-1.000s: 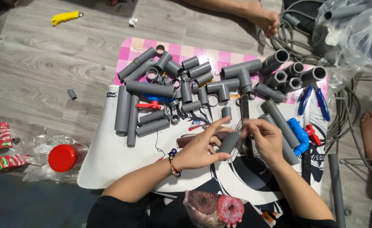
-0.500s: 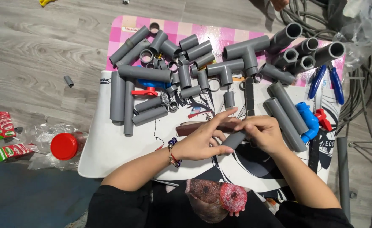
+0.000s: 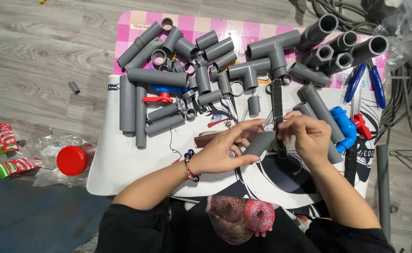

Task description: Filing and sanding the edges of various PVC pipe segments and fittings to remove burrs and smooth the surfaces.

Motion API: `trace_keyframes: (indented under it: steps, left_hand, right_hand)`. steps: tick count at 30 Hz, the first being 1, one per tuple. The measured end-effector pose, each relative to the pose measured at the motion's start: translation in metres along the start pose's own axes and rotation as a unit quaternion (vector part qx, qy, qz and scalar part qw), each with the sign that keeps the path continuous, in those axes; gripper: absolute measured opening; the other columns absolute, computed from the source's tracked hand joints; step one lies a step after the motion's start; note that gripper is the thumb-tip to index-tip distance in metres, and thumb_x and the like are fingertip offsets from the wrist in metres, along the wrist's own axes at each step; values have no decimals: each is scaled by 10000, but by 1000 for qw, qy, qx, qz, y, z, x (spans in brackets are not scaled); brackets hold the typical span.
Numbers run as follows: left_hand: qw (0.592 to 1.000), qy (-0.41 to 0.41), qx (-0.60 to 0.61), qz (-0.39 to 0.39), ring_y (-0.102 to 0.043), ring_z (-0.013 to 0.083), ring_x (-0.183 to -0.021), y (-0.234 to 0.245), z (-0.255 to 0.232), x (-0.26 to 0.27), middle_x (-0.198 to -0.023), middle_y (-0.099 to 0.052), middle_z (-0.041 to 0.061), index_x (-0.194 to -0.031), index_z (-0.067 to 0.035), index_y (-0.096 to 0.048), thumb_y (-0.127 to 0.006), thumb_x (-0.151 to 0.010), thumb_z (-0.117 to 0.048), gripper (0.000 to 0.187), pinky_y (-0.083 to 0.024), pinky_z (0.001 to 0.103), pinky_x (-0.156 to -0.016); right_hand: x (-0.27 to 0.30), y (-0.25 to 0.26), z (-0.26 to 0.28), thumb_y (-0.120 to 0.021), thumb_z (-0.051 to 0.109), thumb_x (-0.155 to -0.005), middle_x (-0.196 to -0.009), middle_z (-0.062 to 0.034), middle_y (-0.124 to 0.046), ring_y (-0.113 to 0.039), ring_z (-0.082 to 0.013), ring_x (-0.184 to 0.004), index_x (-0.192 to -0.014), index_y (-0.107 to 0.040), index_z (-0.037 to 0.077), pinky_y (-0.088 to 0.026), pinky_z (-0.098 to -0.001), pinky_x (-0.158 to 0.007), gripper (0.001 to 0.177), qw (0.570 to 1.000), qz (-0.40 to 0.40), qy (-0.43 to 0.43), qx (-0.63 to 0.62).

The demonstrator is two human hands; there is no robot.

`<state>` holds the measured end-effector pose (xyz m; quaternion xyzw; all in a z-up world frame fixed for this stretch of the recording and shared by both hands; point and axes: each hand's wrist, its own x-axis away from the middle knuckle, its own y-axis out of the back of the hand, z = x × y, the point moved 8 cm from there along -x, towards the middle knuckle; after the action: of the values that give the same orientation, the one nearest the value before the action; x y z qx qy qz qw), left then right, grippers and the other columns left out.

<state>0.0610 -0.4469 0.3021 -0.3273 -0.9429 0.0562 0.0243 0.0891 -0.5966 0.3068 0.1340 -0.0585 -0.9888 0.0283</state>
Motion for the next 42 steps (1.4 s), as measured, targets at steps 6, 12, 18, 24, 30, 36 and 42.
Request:
trace_keyframes:
  steps: [6,12,18,24,30,36,42]
  left_hand:
    - [1000,3,-16,-26,-576,195,-772,5,3,0,-1101,-465,201,-1304,-101,-312,-656,-743,-105,657,-509,245,-541]
    - [999,13,28,-28,-573,186,-772,7,9,1,-1104,-477,219,-1269,-87,-311,-663,-737,-99,638,-511,251,-557]
    - [999,14,25,-28,-575,182,-805,6,5,0,-1134,-479,204,-1240,-90,-338,-664,-738,-110,600,-514,251,-579]
    - [999,4,16,-35,-567,168,-790,5,2,1,-1167,-460,201,-1233,-81,-348,-668,-732,-94,596,-508,240,-571]
    - [999,-1,2,-42,-568,167,-805,5,3,1,-1176,-457,187,-1228,-75,-361,-668,-736,-97,580,-507,238,-581]
    - [998,-18,-24,-58,-562,174,-801,4,2,2,-1165,-467,177,-1224,-69,-369,-665,-744,-103,565,-506,253,-594]
    - [997,-26,-45,-56,-579,224,-811,1,0,2,-1159,-459,207,-1216,-57,-370,-655,-747,-95,550,-516,284,-603]
  right_hand:
    - [-7,-20,32,-510,43,-828,-1226,-201,-451,-412,-285,-1176,-1183,-403,-34,-338,-356,-926,379,994,62,88,12]
    - [-2,-38,36,-471,106,-825,-1037,-230,-574,-514,-424,-1027,-1025,-541,-86,-383,-498,-864,286,978,178,111,6]
    - [-3,-24,32,-645,106,-716,-996,-191,-585,-533,-366,-970,-894,-619,-14,-403,-450,-860,216,986,100,127,50]
    - [2,-18,26,-691,133,-696,-941,-164,-583,-522,-301,-882,-818,-625,6,-394,-385,-805,188,989,39,136,42]
    - [4,-27,30,-602,156,-779,-992,-179,-569,-505,-332,-913,-919,-609,-4,-381,-393,-791,213,984,65,148,71]
    - [5,-26,32,-613,130,-776,-1000,-168,-555,-475,-305,-937,-912,-628,14,-371,-380,-809,179,988,34,135,70]
    - [7,-23,27,-656,114,-743,-980,-153,-530,-458,-287,-937,-867,-638,20,-371,-375,-819,157,989,17,133,63]
